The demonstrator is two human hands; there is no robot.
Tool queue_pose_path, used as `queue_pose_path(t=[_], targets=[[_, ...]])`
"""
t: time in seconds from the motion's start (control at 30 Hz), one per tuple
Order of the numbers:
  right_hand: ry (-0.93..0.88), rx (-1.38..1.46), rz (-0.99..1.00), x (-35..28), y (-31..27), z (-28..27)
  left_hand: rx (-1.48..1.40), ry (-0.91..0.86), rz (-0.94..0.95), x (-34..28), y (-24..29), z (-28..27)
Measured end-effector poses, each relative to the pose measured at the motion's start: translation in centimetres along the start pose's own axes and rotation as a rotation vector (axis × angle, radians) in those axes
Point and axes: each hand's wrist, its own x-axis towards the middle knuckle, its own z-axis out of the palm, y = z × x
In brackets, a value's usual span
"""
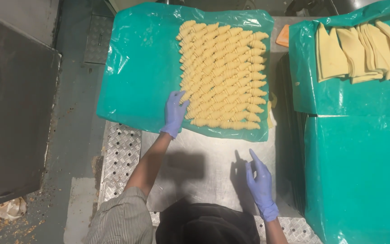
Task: The recorder is rolling pre-cut triangular pieces of dough into croissant shapes on a metal workbench.
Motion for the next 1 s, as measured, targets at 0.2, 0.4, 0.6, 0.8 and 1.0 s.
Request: queue_pose_path(t=[0.2, 0.4, 0.6, 0.8, 1.0], targets=[[-0.057, -0.05, -0.052, 0.5, -0.5, 0.2, 0.156, 0.019, 0.084, -0.5, -0.9, 1.1], [0.036, -0.196, -0.342, -1.1, -2.6, -4.3, 0.026, 0.069, 0.097, -1.3, -0.5, 0.0], [0.494, -0.487, -0.387, -0.9, 1.2, -19.7, -0.059, 0.215, 0.01, -9.7, 1.3, -3.8], [0.498, -0.435, -0.144, 7.1, 14.6, -33.2, -0.117, 0.103, -0.033, -22.6, 6.5, -2.3], [0.502, -0.565, -0.312, 14.7, 24.4, -39.9, -0.073, 0.087, -0.052, -28.3, 9.6, 1.3]])
